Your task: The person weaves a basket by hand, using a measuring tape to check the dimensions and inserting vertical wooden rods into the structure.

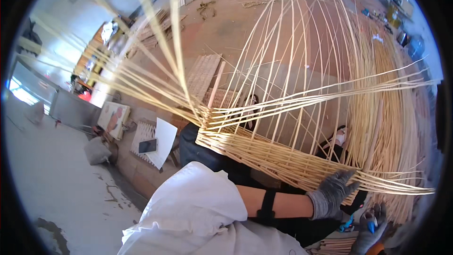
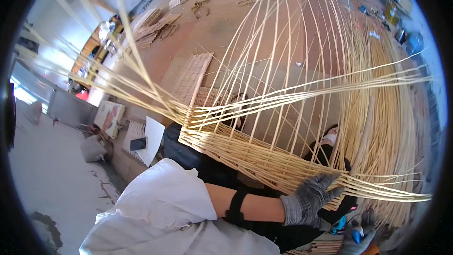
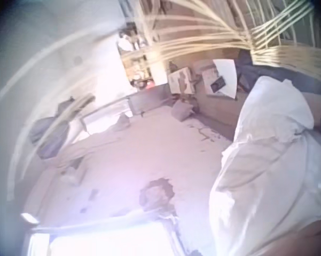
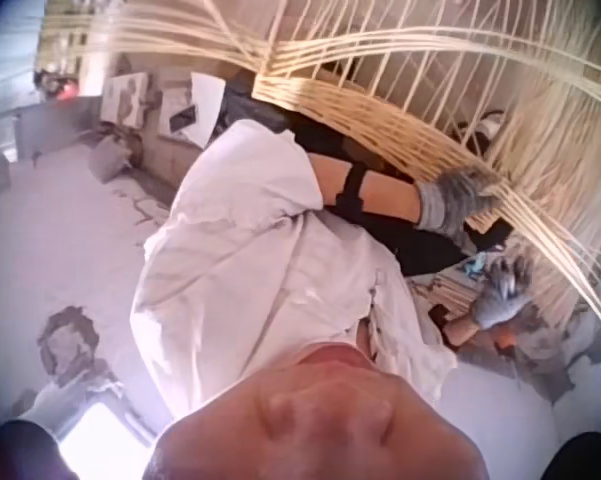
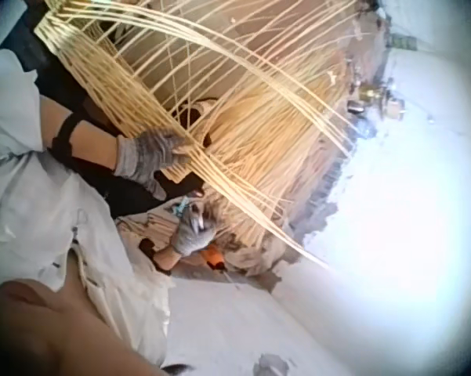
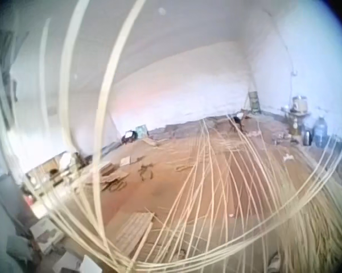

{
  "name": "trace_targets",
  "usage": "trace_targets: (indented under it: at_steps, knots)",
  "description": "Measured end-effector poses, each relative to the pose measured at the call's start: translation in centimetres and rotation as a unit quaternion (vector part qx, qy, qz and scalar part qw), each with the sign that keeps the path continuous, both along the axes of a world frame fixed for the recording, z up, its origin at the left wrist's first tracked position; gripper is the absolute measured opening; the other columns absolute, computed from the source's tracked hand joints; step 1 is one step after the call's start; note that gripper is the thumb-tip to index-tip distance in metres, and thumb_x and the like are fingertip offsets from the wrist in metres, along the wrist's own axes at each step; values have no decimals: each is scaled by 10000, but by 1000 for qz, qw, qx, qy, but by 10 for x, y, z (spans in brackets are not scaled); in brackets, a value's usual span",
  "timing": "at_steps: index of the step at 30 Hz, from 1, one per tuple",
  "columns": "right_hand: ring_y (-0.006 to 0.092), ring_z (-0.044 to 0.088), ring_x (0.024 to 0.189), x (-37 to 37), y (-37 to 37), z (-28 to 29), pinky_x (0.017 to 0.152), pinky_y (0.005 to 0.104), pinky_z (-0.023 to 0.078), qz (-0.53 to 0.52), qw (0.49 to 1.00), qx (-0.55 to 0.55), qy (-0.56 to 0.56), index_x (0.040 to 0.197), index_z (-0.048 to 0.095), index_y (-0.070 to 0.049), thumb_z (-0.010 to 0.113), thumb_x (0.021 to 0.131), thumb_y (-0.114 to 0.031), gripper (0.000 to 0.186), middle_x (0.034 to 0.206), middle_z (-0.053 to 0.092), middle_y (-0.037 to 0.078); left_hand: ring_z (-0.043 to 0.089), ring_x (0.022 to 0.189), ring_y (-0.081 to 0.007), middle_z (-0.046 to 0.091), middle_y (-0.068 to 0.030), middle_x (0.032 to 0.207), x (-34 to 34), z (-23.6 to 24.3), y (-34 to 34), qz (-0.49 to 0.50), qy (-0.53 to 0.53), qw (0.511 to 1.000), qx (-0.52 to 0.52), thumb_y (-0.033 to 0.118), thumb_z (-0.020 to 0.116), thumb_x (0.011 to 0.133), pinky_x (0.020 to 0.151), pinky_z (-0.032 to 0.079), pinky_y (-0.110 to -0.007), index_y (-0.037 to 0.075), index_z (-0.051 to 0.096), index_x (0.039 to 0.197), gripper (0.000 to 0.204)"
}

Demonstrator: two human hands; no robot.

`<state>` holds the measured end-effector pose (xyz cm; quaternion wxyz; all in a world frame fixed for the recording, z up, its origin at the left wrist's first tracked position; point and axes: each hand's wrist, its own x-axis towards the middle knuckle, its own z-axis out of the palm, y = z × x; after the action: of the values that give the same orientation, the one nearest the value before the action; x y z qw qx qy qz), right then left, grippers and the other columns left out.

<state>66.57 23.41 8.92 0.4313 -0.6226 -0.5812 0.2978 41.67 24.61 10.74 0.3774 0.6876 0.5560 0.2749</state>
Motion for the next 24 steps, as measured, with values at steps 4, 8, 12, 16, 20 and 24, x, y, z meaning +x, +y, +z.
trace_targets:
  at_steps: [4,8,12,16,20,24]
  knots:
    - [283,606,852,-123,2,56,735,375,489,311,915,84,-241,1207,469,-1,661,740,-124,519,987,611,108,593,860,-248,611,-132,908,-49,32,-31,68,-275,956,-80,361,689,752,766,469,-324,48,579,990,409]
    - [339,608,828,-214,7,49,724,398,491,467,864,-4,-187,1146,544,-26,693,744,-218,469,912,631,163,583,704,-140,600,-63,768,-135,37,-85,258,-285,915,-123,150,683,769,611,469,-273,53,608,849,146]
    - [321,621,800,-253,8,33,710,393,500,568,797,-26,-202,1016,634,-44,609,824,-224,264,870,643,156,565,526,-104,608,-59,722,-206,35,-146,316,-455,832,22,19,686,771,440,457,-231,61,569,834,140]
    - [281,636,791,-264,49,55,713,377,509,609,737,-51,-288,1008,664,-112,527,879,-227,221,869,650,130,577,567,-156,598,-77,708,-292,36,-166,451,-350,810,131,99,603,864,500,492,-292,26,567,867,81]
    - [288,645,807,-320,131,91,722,386,522,429,618,106,-650,1117,612,-182,368,938,-190,303,952,651,82,572,705,-119,593,-49,791,-365,21,-133,595,-167,738,269,139,489,933,655,481,-249,-4,551,971,160]
    - [307,637,829,-444,169,84,726,429,509,405,719,88,-558,957,663,-103,470,876,-221,241,863,654,135,531,1080,-208,531,-135,1189,-422,-12,-49,511,-270,796,179,180,590,879,876,469,-319,-11,417,1286,482]
